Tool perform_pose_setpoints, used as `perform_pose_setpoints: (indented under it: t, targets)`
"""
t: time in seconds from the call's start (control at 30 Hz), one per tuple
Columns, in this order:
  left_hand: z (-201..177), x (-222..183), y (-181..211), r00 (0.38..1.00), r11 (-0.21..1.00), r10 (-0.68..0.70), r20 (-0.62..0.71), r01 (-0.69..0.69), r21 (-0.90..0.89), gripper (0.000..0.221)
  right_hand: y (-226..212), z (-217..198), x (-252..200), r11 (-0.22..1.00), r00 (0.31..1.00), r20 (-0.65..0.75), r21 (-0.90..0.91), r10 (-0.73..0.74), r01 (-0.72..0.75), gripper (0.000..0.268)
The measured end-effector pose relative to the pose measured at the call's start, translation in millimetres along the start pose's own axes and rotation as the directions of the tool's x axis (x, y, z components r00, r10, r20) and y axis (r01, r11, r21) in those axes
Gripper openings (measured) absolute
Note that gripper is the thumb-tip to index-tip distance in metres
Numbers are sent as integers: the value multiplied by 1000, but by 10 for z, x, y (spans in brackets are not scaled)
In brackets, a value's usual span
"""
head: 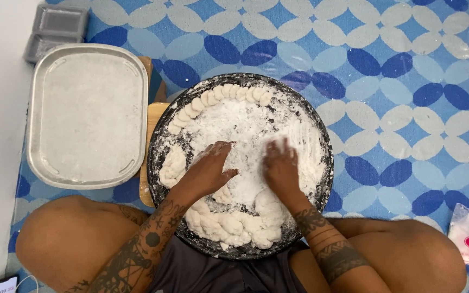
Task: The person is hand-kneading and coating small pieces of dough in a large bowl of flour.
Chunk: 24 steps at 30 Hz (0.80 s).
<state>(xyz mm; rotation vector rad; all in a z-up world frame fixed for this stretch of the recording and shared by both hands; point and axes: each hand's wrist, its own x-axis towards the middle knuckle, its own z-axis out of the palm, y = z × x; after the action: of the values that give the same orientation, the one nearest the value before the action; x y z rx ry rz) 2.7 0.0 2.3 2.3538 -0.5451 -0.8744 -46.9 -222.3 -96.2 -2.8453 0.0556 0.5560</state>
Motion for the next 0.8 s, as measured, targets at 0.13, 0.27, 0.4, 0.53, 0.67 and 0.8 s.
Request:
perform_pose_setpoints:
  t: [0.13,0.27,0.4,0.53,0.67,0.8]
  targets:
    - [-10,-20,21,1000,1000,6,-5,-6,-15,65,-77,10,-54,965,1000,7,-263,8,-6,51]
    - [14,-18,-15,1000,1000,-1,-7,1,12,65,-368,-296,-159,996,962,260,8,-88,89,72]
    - [-12,-27,-4,1000,1000,3,-2,-3,-2,66,115,-58,28,988,991,78,-120,108,-98,87]
    - [-42,-67,46,1000,1000,17,13,-17,-7,68,-389,-351,-195,994,971,232,106,-60,36,84]
    - [-67,-127,57,1000,1000,-9,23,9,-17,67,-166,-159,-111,991,955,264,26,-135,132,83]
    - [-85,-135,49,1000,1000,-15,16,15,15,68,59,-115,17,983,995,88,-174,-40,55,88]
